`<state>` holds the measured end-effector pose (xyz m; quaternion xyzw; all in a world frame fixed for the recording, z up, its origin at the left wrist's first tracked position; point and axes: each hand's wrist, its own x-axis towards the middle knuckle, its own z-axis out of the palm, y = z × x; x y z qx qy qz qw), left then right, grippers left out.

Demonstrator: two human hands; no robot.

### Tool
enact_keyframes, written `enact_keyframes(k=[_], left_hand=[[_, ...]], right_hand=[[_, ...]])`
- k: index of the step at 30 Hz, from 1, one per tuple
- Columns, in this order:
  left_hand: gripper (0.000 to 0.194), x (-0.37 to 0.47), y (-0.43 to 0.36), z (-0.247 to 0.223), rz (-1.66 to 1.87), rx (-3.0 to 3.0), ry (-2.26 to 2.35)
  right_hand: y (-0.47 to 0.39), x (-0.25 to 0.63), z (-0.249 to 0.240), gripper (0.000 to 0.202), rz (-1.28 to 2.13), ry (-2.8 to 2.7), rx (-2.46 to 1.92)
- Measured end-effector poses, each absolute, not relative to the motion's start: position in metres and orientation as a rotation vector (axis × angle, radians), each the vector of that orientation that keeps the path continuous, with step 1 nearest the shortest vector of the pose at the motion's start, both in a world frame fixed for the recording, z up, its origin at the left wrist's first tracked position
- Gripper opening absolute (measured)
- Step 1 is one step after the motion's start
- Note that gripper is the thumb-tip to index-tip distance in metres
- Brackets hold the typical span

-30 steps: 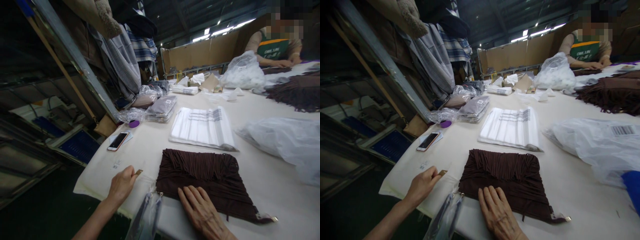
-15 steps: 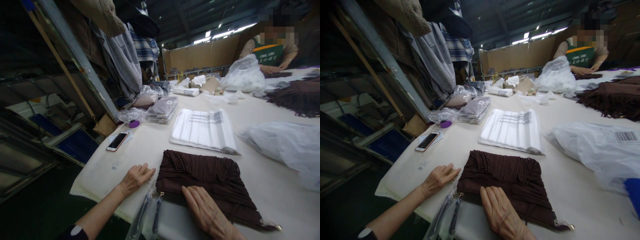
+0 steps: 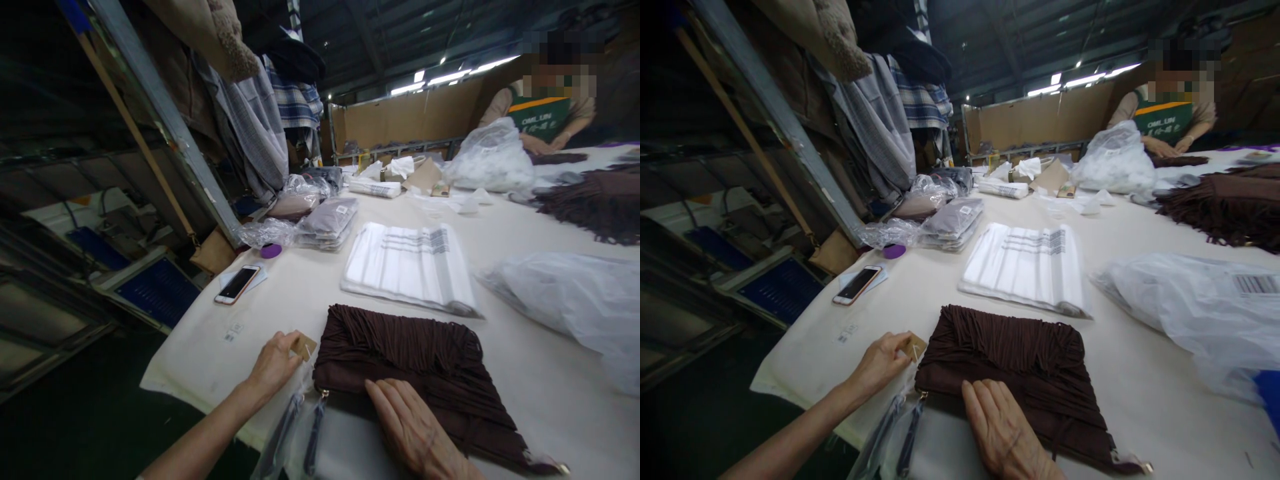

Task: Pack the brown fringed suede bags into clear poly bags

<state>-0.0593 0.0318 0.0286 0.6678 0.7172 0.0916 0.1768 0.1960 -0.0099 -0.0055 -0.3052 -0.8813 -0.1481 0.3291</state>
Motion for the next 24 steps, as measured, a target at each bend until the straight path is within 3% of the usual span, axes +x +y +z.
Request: enact_keyframes(k=[6,12,24], left_hand=[[0.033,-0.052,0.055,0.031,0.464,1.551,1.999],[0.006,-0.050,0.066,0.034,0.585,1.020,1.881],[0.046,-0.025,0.100,0.032,0.521,0.595,1.466]], right_hand=[[-0.009,0.195,-0.015,0.038,-0.375,-2.261,-0.788],[-0.009,0.197,-0.016,0.038,-0.319,-2.263,-0.767],[-0.011,0.199,-0.016,0.037,-0.307,-2.295,-0.788]])
